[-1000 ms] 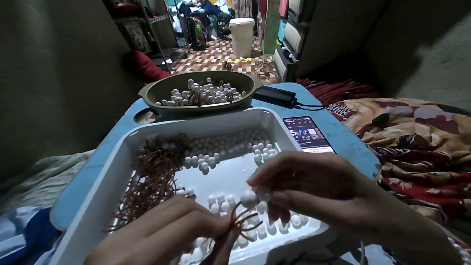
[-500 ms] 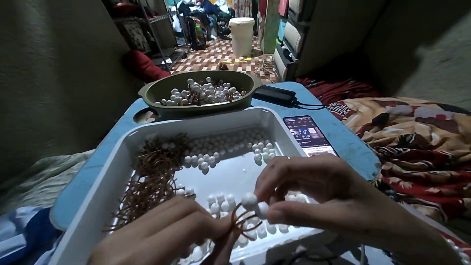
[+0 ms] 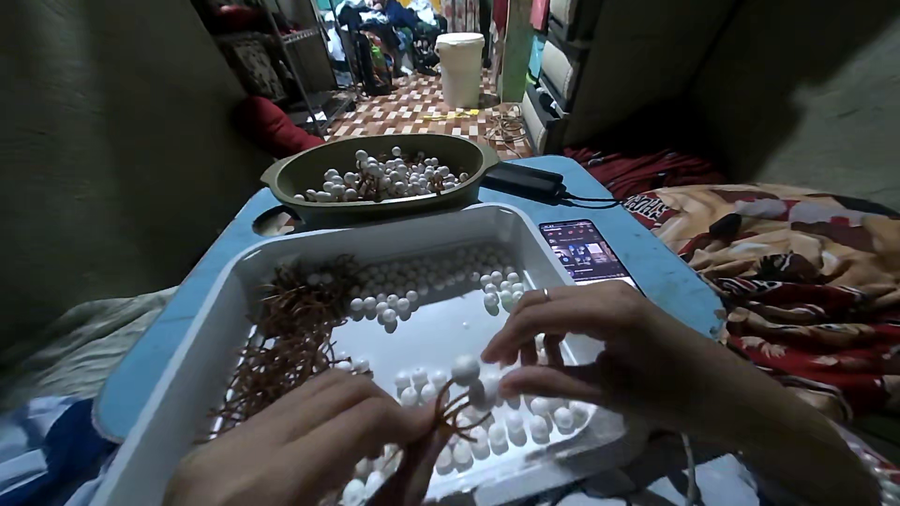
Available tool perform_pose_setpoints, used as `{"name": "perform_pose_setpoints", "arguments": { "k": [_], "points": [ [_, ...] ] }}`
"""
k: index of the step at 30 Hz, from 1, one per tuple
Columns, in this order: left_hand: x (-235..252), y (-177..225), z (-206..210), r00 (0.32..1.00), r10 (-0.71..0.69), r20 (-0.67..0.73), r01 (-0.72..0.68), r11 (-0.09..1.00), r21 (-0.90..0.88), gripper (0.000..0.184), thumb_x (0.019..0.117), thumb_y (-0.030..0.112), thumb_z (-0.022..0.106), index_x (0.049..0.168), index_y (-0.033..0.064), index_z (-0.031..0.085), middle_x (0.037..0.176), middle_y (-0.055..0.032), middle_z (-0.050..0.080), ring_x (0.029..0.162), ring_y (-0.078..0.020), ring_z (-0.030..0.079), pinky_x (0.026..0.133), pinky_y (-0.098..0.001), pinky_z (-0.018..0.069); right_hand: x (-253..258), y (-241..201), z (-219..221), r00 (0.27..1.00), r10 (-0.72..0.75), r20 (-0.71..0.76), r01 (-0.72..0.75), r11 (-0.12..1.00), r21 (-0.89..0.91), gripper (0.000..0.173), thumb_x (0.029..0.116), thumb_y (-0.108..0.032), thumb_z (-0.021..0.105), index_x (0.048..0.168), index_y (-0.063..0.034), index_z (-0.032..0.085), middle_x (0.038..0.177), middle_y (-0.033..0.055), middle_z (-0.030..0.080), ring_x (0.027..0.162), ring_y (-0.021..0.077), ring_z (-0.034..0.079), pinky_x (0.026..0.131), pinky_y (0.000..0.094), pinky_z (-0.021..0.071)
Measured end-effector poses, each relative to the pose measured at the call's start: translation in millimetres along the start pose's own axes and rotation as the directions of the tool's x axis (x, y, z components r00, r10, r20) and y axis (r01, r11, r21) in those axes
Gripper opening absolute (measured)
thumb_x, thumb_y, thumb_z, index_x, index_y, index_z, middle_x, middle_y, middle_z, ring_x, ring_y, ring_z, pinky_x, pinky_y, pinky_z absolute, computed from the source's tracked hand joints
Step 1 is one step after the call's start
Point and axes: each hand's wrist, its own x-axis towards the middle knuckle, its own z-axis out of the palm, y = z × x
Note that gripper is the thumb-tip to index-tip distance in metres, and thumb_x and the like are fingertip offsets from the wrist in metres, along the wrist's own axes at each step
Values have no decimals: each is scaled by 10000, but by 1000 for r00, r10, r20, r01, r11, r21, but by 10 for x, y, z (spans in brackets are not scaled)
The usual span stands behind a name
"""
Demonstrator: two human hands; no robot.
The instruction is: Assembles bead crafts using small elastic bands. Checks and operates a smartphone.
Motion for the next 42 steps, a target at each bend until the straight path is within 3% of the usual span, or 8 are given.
{"name": "perform_pose_setpoints", "arguments": {
  "k": [4, 7, 10, 15, 18, 23, 30, 42],
  "points": [
    [1, -5, 6, 1000, -10, 2, 10, 1000, 4, 219, 971, 152, 697, 901, -49, 749, 792, -206, 707, 723, -204, 668, 649, -276, 536, -49, 12, 5, 974, 185, 128, -136, 937, -323, 159, 938, -272, 696, 966, -134, 769, 815, -26, 671, 711, 33, 610, 623, 166, 497],
    [3, -1, 9, 1000, -12, 4, 12, 1000, -4, 218, 973, 151, 694, 899, -48, 744, 785, -208, 704, 716, -207, 659, 641, -281, 523, -18, -2, 54, 952, 234, 196, -134, 897, -422, 161, 913, -283, 724, 958, -135, 769, 823, 6, 693, 720, 123, 658, 623, 298, 530],
    [-1, 5, 10, 1000, -22, 4, 22, 1000, 2, 221, 970, 153, 698, 895, -50, 746, 791, -207, 710, 719, -203, 668, 641, -281, 530, 24, 10, 76, 934, 261, 245, -136, 891, -433, 132, 904, -261, 743, 921, -133, 769, 798, 9, 685, 730, 145, 657, 629, 336, 505],
    [1, 10, 17, 999, -27, -22, 26, 998, -54, 250, 971, 157, 693, 874, -74, 701, 770, -215, 696, 706, -177, 657, 640, -257, 520, 15, 18, 16, 995, 74, 74, -70, 996, -56, 110, 951, -160, 672, 994, -70, 718, 867, -23, 698, 816, -20, 646, 737, 110, 529],
    [7, 39, 17, 998, -46, -46, 42, 997, -71, 284, 988, 188, 683, 882, -76, 677, 772, -210, 701, 711, -148, 661, 643, -240, 517, 30, -45, -72, 998, 15, 57, -31, 955, 294, 143, 999, -111, 625, 1079, 2, 660, 972, 17, 721, 898, 16, 687, 781, 158, 585],
    [-1, 29, 28, 998, -39, -40, 36, 996, -83, 287, 999, 188, 666, 887, -77, 668, 784, -213, 699, 715, -148, 657, 651, -244, 521, 60, -112, 2, 995, 59, 76, -93, 815, 573, 191, 1035, -86, 566, 1172, 25, 639, 1039, 43, 732, 918, 47, 702, 806, 195, 595],
    [-2, 23, 21, 999, -23, -27, 21, 996, -88, 299, 998, 196, 661, 872, -76, 661, 775, -224, 685, 711, -182, 652, 645, -270, 525, 56, -136, 63, 983, 141, 117, -183, 705, 685, 173, 1049, -87, 541, 1176, -10, 630, 1079, 17, 736, 963, 72, 723, 836, 231, 614],
    [1, 27, 32, 1000, -11, -17, 10, 997, -79, 290, 994, 191, 662, 865, -69, 667, 774, -215, 690, 718, -186, 652, 652, -270, 519, 48, -97, 66, 996, 76, 54, -93, 783, 615, 168, 1011, -74, 608, 1155, 10, 626, 1050, 16, 722, 945, 31, 694, 841, 189, 587]
  ]
}}
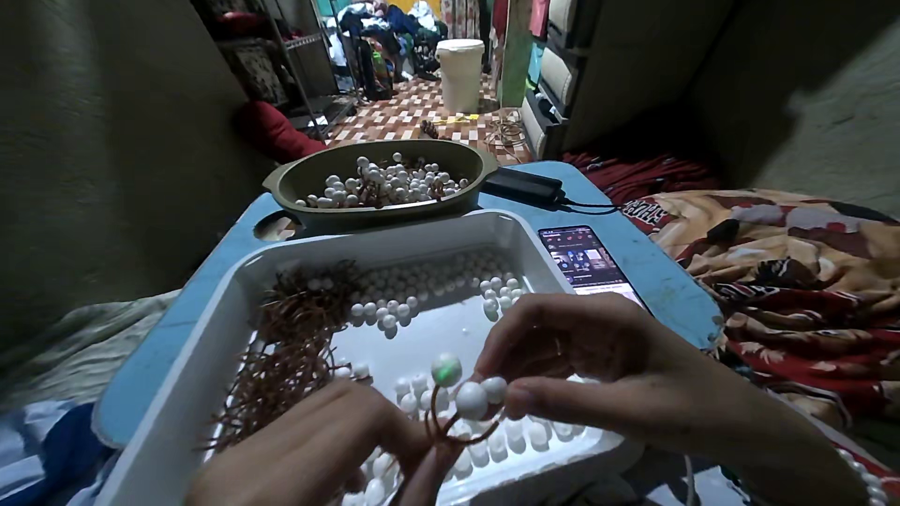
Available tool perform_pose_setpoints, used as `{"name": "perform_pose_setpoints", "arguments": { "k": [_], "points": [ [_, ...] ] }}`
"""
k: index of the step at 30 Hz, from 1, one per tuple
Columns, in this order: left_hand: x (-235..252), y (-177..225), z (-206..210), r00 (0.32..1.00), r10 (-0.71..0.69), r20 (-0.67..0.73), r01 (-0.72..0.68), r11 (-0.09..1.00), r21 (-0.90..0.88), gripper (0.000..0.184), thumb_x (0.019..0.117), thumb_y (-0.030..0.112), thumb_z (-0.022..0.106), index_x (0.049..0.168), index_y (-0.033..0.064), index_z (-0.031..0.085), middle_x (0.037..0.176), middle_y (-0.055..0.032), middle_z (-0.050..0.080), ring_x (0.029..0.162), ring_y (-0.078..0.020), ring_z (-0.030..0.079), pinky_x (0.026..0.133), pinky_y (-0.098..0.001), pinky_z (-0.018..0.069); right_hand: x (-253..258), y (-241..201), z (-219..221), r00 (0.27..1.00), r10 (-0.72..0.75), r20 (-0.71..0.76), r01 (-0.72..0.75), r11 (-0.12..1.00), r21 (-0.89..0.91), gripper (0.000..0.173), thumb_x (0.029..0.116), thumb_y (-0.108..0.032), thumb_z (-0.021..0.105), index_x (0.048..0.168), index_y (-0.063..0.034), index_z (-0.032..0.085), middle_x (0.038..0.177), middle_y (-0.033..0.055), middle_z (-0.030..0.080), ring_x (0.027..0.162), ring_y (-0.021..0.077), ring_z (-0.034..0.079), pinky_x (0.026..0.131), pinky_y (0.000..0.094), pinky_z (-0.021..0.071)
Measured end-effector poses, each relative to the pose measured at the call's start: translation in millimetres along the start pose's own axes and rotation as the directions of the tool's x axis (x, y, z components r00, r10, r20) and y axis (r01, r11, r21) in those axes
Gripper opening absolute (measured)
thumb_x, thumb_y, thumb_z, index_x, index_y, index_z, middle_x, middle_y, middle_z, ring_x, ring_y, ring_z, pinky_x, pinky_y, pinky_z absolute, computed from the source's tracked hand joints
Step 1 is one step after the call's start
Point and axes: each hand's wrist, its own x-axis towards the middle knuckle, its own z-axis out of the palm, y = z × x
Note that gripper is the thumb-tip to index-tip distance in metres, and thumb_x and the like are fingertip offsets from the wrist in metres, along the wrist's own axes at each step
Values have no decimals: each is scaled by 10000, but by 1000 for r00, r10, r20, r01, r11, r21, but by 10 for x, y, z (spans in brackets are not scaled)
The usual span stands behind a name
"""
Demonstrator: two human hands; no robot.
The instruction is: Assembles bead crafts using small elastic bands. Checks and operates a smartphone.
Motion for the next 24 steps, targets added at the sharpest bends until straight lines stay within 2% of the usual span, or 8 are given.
{"name": "perform_pose_setpoints", "arguments": {
  "k": [7, 13, 24],
  "points": [
    [3, -2, -1, 1000, 5, 13, -5, 1000, -3, 291, 1000, 194, 659, 872, -67, 671, 789, -220, 695, 734, -192, 655, 675, -274, 521, -10, 4, 3, 999, -33, 13, 33, 996, -85, 174, 1003, -70, 621, 1137, 39, 637, 1059, 24, 718, 971, 6, 677, 867, 172, 572],
    [-9, -27, 1, 1000, -5, 2, 5, 1000, -31, 297, 1001, 204, 663, 875, -65, 669, 784, -209, 696, 726, -166, 651, 668, -262, 517, -13, 12, 32, 999, -46, -15, 44, 992, -117, 167, 1020, -107, 605, 1129, 20, 615, 1041, 34, 719, 947, 30, 688, 835, 187, 586],
    [-1, -19, 2, 1000, 14, -11, -14, 999, -29, 308, 996, 207, 663, 858, -68, 663, 764, -209, 690, 717, -175, 648, 671, -270, 513, -34, -3, 27, 1000, -20, -8, 20, 997, -77, 152, 1016, -99, 608, 1126, 5, 591, 1034, 11, 708, 960, 15, 684, 856, 185, 580]
  ]
}}
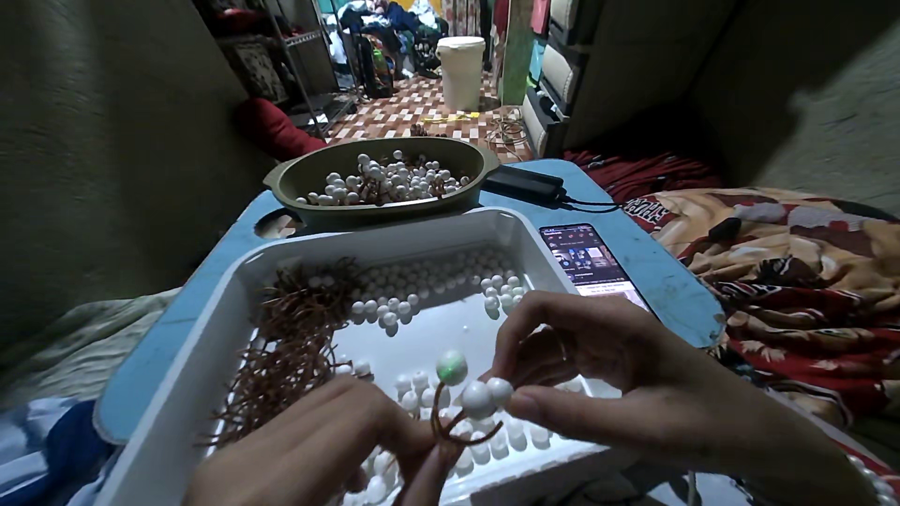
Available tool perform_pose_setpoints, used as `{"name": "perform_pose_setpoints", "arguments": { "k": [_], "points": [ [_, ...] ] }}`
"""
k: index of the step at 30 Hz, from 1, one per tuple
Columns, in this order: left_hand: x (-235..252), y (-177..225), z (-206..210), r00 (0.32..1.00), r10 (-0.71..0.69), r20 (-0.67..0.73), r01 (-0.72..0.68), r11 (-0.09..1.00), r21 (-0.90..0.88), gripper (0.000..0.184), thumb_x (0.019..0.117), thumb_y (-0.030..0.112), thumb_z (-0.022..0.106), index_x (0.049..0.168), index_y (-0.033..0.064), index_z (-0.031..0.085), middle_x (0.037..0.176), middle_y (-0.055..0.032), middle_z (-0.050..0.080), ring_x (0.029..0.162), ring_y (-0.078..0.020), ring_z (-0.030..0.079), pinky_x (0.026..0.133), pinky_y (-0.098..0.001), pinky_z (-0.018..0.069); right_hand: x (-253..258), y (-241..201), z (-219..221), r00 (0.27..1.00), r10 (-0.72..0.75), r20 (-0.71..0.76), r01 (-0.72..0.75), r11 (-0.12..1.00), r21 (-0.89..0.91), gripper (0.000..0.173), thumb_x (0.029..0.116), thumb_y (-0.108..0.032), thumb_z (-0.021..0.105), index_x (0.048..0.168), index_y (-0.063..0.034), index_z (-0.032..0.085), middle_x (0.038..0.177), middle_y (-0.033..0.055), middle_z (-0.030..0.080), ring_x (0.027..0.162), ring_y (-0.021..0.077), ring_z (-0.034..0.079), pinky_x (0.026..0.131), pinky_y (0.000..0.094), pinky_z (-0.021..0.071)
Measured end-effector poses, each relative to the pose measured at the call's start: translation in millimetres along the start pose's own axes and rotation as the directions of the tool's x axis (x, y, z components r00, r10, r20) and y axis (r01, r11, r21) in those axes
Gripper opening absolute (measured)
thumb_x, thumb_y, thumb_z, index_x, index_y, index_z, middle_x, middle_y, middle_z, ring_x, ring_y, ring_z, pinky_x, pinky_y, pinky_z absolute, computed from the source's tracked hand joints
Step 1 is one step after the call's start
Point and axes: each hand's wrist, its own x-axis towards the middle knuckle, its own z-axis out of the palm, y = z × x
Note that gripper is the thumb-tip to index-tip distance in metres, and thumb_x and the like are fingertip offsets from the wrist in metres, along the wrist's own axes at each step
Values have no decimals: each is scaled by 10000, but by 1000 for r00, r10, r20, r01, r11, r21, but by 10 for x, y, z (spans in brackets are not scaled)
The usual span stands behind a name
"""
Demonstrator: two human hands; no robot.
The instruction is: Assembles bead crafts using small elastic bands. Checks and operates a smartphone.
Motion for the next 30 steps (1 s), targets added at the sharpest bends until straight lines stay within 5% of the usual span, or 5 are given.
{"name": "perform_pose_setpoints", "arguments": {
  "k": [24, 27, 30],
  "points": [
    [15, -12, -1, 995, 63, 78, -60, 997, -40, 247, 1014, 154, 636, 890, -58, 662, 817, -225, 684, 803, -219, 648, 724, -280, 516, 4, 23, 2, 994, 43, 104, -40, 999, -26, 200, 1023, -91, 586, 1153, 61, 589, 1039, 58, 700, 964, 3, 672, 863, 173, 565],
    [9, -3, -12, 999, 23, 46, -24, 999, 22, 270, 1002, 199, 662, 885, -45, 676, 813, -214, 697, 795, -222, 664, 733, -305, 526, 10, 37, -124, 990, 56, 126, -29, 978, -208, 192, 981, -72, 636, 1136, 39, 614, 1031, 51, 702, 959, 17, 675, 838, 166, 570],
    [14, 7, -9, 998, 14, 62, -18, 998, 61, 262, 984, 193, 683, 876, -45, 685, 821, -223, 706, 791, -246, 670, 725, -328, 529, 15, 40, -104, 980, 198, 31, -126, 729, -672, 162, 920, -174, 718, 1056, -89, 698, 873, -2, 701, 786, 63, 665, 692, 220, 548]
  ]
}}
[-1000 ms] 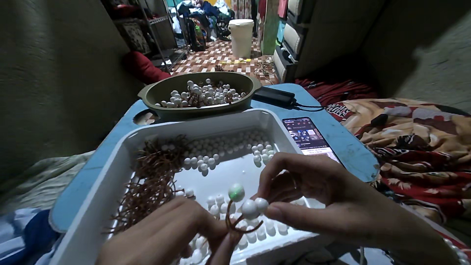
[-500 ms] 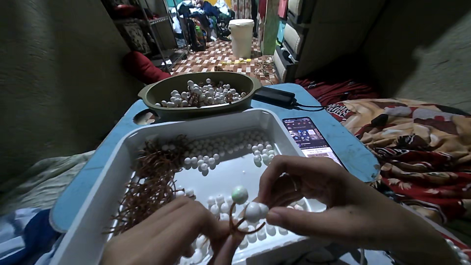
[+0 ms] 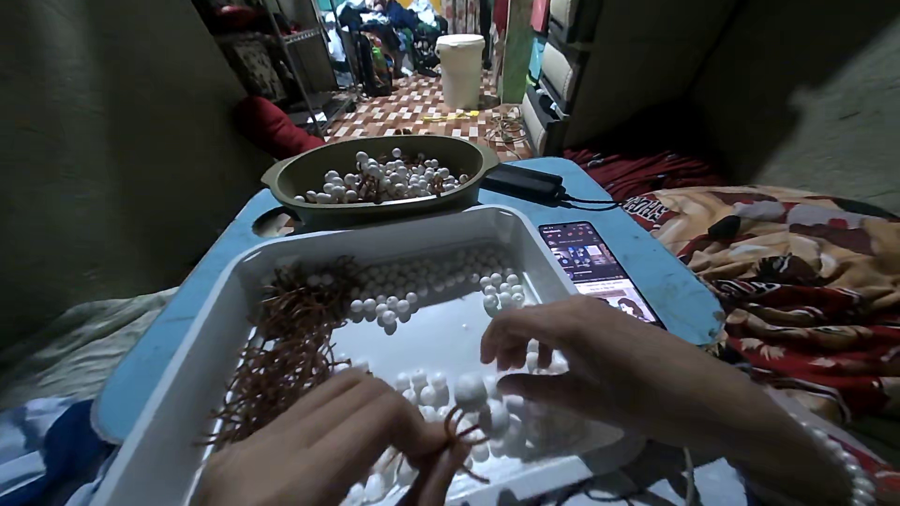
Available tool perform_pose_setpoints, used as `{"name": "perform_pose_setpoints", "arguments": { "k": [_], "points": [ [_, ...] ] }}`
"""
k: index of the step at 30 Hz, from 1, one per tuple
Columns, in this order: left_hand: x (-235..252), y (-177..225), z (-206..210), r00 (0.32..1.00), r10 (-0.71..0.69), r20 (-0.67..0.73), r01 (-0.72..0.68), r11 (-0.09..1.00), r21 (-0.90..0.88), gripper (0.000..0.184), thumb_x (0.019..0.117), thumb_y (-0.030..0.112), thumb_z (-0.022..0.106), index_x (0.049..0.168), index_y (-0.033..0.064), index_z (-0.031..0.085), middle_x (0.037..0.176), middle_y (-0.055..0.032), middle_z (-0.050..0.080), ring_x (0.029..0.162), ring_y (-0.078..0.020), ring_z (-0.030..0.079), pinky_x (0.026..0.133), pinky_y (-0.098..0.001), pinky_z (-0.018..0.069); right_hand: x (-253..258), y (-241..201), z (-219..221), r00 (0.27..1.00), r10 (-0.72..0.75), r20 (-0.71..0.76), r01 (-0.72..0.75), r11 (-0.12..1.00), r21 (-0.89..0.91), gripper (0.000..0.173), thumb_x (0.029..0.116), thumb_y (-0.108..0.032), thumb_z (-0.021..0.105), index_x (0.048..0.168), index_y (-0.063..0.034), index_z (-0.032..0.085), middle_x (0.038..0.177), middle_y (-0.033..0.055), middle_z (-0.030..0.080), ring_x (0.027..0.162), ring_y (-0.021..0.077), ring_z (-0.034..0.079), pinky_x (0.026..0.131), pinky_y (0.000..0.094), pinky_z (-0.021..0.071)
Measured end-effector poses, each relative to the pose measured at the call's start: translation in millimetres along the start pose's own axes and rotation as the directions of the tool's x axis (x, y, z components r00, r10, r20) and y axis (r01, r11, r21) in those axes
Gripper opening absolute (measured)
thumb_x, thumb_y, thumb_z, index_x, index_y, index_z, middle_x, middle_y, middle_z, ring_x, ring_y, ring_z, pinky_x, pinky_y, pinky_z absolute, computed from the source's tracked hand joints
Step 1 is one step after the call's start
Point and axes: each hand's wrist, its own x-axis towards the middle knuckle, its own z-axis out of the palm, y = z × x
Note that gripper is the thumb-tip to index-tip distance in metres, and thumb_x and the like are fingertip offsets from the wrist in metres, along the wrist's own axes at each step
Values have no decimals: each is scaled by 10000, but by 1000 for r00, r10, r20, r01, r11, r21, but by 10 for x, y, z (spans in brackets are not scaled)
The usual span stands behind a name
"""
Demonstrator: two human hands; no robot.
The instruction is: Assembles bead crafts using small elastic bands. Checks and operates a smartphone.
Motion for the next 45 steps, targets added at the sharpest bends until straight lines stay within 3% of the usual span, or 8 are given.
{"name": "perform_pose_setpoints", "arguments": {
  "k": [4, 7, 11, 14, 18, 28, 36, 45],
  "points": [
    [4, 6, 1, 999, -18, 34, 17, 1000, 20, 285, 959, 203, 724, 842, -55, 687, 782, -223, 686, 737, -256, 645, 689, -345, 513, 142, -81, 50, 971, 161, 174, -125, 972, -201, 181, 960, -244, 693, 1027, -80, 731, 807, 60, 679, 742, 206, 657, 669, 410, 518],
    [0, 11, -3, 999, -31, 28, 31, 999, 19, 290, 963, 214, 726, 847, -50, 696, 777, -217, 691, 714, -241, 647, 674, -345, 515, 138, -55, 72, 979, 94, 182, -63, 983, -171, 141, 946, -211, 697, 957, -75, 733, 784, 55, 669, 732, 181, 650, 646, 365, 510],
    [-4, 11, 2, 999, -47, 12, 47, 999, 3, 306, 985, 231, 698, 865, -51, 683, 787, -216, 698, 711, -224, 654, 650, -331, 519, 57, 34, 31, 991, -120, -49, 127, 980, 156, 116, 955, -140, 660, 996, -40, 702, 849, 9, 684, 778, 1, 644, 680, 128, 528],
    [-8, 5, 8, 999, -45, -7, 45, 999, -11, 320, 996, 247, 682, 868, -47, 679, 773, -207, 690, 700, -208, 641, 631, -311, 506, -1, 39, -75, 984, -173, -52, 176, 858, 483, 141, 987, -74, 612, 1105, -6, 645, 994, 21, 704, 905, 18, 679, 767, 159, 582],
    [-10, 5, 20, 999, -47, -17, 47, 998, -29, 313, 998, 233, 678, 870, -52, 663, 768, -202, 691, 706, -186, 639, 650, -297, 503, -6, -9, -72, 981, -178, -78, 185, 736, 651, 143, 994, -45, 610, 1125, 12, 621, 1011, 38, 718, 916, 46, 694, 800, 189, 591],
    [-19, -3, 29, 999, -41, -31, 40, 998, -45, 316, 1000, 245, 674, 867, -41, 656, 766, -195, 689, 717, -174, 647, 649, -285, 505, -9, -67, -63, 994, -104, -18, 81, 643, 762, 143, 1038, -105, 568, 1132, -25, 640, 1005, 13, 736, 917, 56, 714, 814, 207, 603],
    [-14, 4, 22, 999, -38, -26, 37, 998, -43, 309, 1002, 232, 668, 869, -47, 659, 775, -204, 690, 721, -179, 648, 662, -284, 510, 25, -158, -84, 1000, -9, 6, 0, 607, 795, 141, 983, 22, 576, 1090, 39, 666, 975, 4, 731, 864, 17, 694, 801, 196, 595],
    [-18, 3, 20, 999, -37, -14, 36, 999, -33, 300, 1003, 228, 665, 873, -42, 667, 788, -208, 696, 724, -183, 652, 648, -281, 513, -5, -72, -53, 994, -106, 25, 40, 564, 825, 88, 1021, -60, 578, 1094, -47, 626, 974, -24, 725, 881, 39, 712, 809, 210, 607]
  ]
}}
